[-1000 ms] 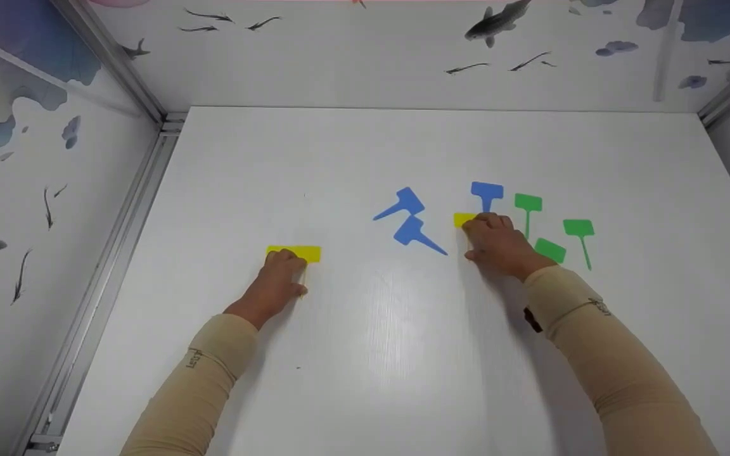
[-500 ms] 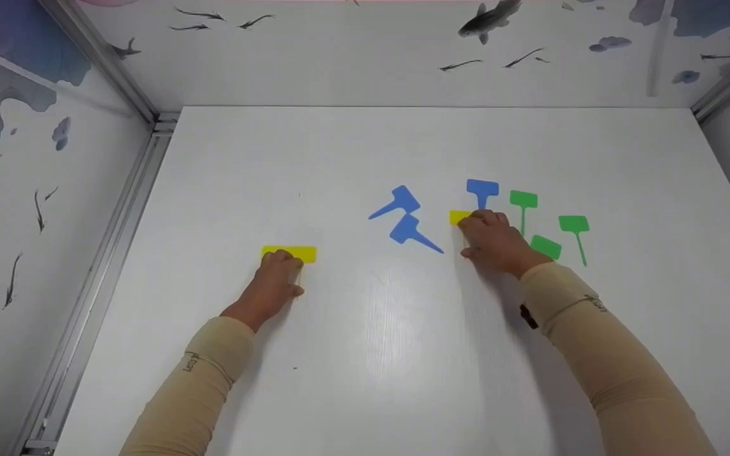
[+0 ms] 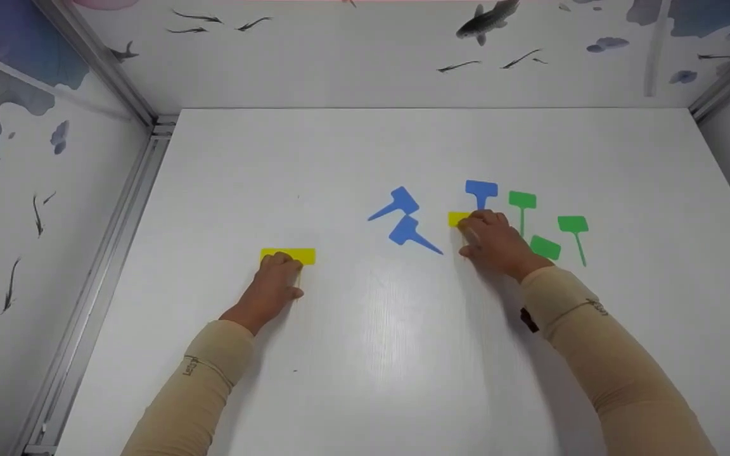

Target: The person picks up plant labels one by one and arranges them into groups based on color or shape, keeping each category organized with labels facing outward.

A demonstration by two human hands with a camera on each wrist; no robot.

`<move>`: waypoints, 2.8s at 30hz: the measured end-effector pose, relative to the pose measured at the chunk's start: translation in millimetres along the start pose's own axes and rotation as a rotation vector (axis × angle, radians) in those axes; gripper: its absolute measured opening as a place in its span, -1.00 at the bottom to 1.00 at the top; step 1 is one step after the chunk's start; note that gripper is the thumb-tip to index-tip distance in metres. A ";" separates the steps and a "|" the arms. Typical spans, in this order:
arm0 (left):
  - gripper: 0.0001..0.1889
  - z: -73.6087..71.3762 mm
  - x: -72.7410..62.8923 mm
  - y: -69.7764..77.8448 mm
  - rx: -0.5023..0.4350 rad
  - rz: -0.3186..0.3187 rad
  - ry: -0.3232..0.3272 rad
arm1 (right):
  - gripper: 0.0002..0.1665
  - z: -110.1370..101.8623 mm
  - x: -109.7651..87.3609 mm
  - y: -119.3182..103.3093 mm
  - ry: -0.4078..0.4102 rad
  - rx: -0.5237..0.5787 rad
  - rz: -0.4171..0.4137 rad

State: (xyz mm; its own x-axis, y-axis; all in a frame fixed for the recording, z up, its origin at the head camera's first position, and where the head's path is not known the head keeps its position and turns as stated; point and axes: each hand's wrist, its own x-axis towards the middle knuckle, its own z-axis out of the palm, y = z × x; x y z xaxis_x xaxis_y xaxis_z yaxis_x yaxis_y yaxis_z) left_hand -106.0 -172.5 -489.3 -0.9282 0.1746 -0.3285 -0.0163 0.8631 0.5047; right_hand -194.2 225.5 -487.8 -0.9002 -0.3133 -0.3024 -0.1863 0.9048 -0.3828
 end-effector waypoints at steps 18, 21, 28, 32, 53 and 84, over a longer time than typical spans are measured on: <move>-0.43 -0.7 0.0 1.0 0.031 0.000 -0.016 | -0.08 -16.3 6.8 0.1 0.013 0.076 0.139; -0.43 -1.0 0.2 1.1 0.033 0.002 -0.013 | -0.06 -18.6 6.7 -0.6 -0.003 0.068 0.130; -0.44 -1.5 -0.6 0.8 0.018 -0.004 0.003 | -0.03 -19.0 9.4 -3.4 -0.010 0.043 0.110; -0.45 -0.4 -0.7 1.3 0.020 -0.011 -0.003 | -0.03 -16.9 11.3 -3.5 -0.023 0.033 0.115; -0.46 -1.5 -0.2 0.5 0.021 0.009 -0.004 | -0.04 -21.5 20.4 -8.8 -0.096 0.003 0.172; -0.45 0.2 0.1 -1.9 0.017 0.026 -0.005 | -0.03 -17.8 21.9 -10.3 -0.081 0.196 0.208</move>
State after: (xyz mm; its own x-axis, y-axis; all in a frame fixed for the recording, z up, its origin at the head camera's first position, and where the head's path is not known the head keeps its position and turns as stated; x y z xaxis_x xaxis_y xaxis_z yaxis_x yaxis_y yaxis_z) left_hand -106.0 -174.1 -490.3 -0.9264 0.1990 -0.3195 0.0139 0.8663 0.4993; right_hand -219.0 214.4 -474.9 -0.8751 -0.1562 -0.4580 0.0856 0.8816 -0.4641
